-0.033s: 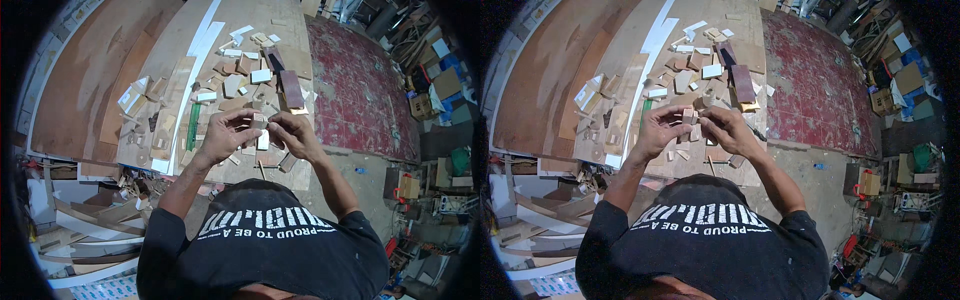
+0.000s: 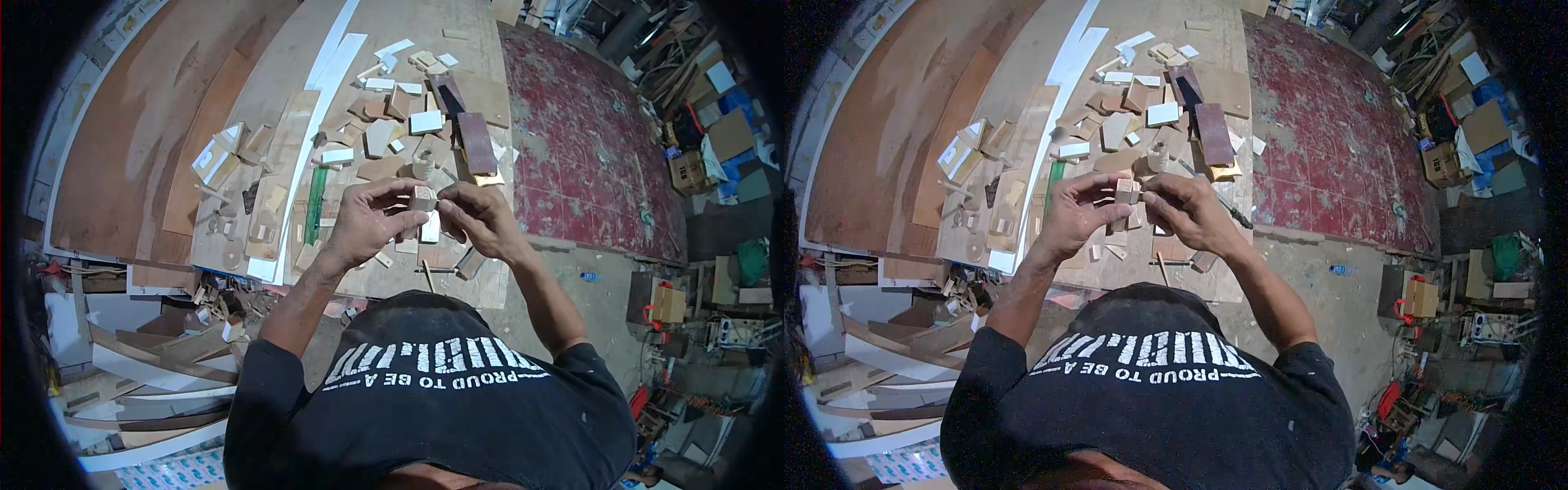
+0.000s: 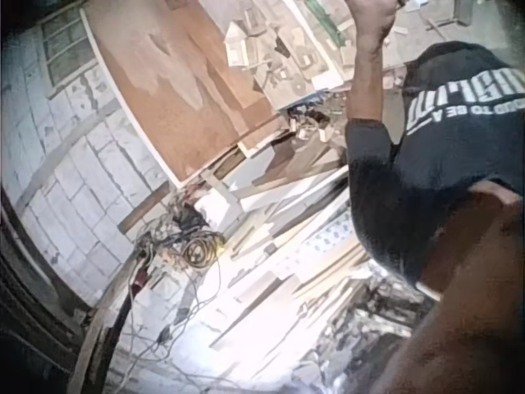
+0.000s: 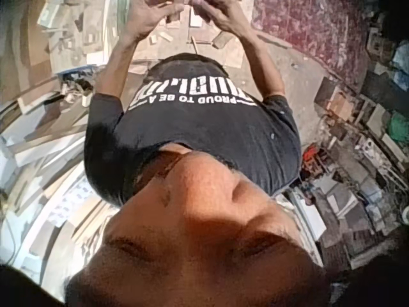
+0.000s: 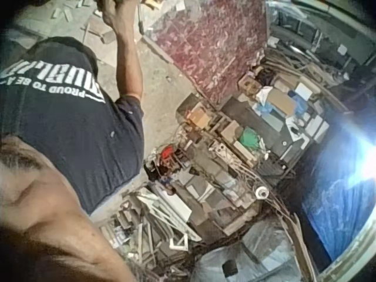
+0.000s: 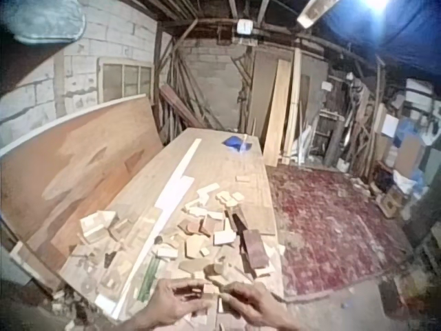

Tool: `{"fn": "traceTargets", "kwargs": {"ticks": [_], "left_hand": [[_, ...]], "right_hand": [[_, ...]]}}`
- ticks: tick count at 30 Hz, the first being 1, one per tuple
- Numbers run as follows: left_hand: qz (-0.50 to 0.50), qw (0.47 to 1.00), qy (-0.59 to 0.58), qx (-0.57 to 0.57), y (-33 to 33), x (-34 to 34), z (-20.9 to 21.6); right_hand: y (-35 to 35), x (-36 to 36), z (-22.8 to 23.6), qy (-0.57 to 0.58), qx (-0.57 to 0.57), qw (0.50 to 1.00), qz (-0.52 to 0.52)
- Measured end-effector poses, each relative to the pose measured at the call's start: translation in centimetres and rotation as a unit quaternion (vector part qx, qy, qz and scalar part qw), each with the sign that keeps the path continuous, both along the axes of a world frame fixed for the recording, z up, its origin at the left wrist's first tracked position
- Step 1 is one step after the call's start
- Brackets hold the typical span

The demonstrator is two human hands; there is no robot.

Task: Checking the fit and assembling small wooden scraps at a workbench.

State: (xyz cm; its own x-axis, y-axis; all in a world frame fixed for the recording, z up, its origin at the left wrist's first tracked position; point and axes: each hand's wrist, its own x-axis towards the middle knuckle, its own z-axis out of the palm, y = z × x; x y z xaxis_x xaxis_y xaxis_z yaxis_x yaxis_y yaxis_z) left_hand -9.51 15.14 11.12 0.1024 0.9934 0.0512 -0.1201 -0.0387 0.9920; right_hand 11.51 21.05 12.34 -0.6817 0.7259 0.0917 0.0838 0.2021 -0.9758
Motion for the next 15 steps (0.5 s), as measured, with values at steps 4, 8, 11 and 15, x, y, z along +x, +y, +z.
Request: {"fn": "traceTargets", "kwargs": {"ticks": [4, 8, 11, 15], "left_hand": [[0.016, 0.999, -0.012, -0.039, -1.0, 0.3, -0.4], [0.033, 0.998, -0.031, -0.033, -1.4, 0.9, -1.9], [0.031, 0.997, -0.06, -0.038, -1.9, 0.8, -3.1], [0.061, 0.993, -0.016, -0.104, -3.2, 1.6, -6.3]], "right_hand": [[-0.5, -0.3, -0.3, -0.024, 0.028, 0.999, 0.014], [-0.3, -0.2, -0.6, -0.039, 0.048, 0.998, 0.026], [0.2, -0.3, -1.4, -0.078, 0.001, 0.996, 0.052], [-0.4, 0.5, -4.9, -0.134, -0.025, 0.989, 0.056]]}}
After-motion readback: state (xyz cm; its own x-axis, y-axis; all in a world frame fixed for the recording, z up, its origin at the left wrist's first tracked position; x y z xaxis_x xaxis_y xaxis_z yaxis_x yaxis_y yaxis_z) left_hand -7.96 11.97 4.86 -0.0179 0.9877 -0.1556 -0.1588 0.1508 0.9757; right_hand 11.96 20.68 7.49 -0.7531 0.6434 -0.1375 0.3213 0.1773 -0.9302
